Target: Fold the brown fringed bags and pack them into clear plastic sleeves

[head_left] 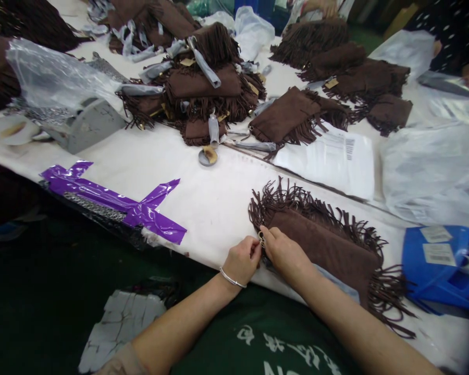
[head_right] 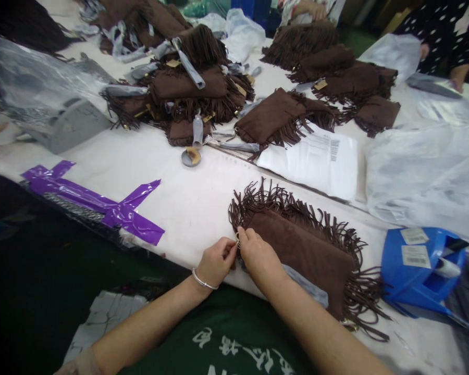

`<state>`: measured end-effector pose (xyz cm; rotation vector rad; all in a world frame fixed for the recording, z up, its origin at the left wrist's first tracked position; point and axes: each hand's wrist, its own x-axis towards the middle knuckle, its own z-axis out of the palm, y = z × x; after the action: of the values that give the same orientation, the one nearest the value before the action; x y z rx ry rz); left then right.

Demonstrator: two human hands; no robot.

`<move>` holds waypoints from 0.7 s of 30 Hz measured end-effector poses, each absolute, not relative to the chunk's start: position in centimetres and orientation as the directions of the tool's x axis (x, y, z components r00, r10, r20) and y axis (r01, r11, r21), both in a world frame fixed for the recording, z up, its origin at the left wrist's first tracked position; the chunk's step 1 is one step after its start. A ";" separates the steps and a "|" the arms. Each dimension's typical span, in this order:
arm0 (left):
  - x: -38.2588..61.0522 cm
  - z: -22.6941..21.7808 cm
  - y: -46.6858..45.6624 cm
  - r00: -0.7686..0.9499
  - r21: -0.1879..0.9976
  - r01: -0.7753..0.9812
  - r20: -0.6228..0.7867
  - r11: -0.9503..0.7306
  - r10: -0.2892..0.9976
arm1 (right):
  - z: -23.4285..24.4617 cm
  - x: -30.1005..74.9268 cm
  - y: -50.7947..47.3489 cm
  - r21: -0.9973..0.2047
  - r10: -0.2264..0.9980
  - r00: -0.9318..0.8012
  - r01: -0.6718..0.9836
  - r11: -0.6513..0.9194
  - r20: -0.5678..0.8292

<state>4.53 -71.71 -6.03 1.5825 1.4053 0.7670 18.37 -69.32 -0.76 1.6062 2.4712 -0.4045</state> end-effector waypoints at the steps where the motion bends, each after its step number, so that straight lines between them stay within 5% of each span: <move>1: 4.6 -6.1 -71.7 0.171 0.890 0.455 -0.090 0.003 0.981 | -0.8 18.4 -69.3 -0.143 0.868 -0.411 0.912 0.385 -0.280; 14: 4.7 -6.3 -71.8 0.186 0.864 0.499 -0.029 -0.068 0.982 | -1.1 19.0 -69.0 -0.191 0.835 -0.460 0.888 0.419 -0.304; 21: 4.6 -6.3 -71.9 0.218 0.865 0.491 -0.007 -0.103 0.976 | -1.0 20.2 -68.5 -0.424 0.800 -0.523 0.821 0.382 -0.292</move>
<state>4.62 -71.88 -6.32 1.7144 1.3796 0.7864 20.24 -68.55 -1.02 1.5137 2.5790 -0.8274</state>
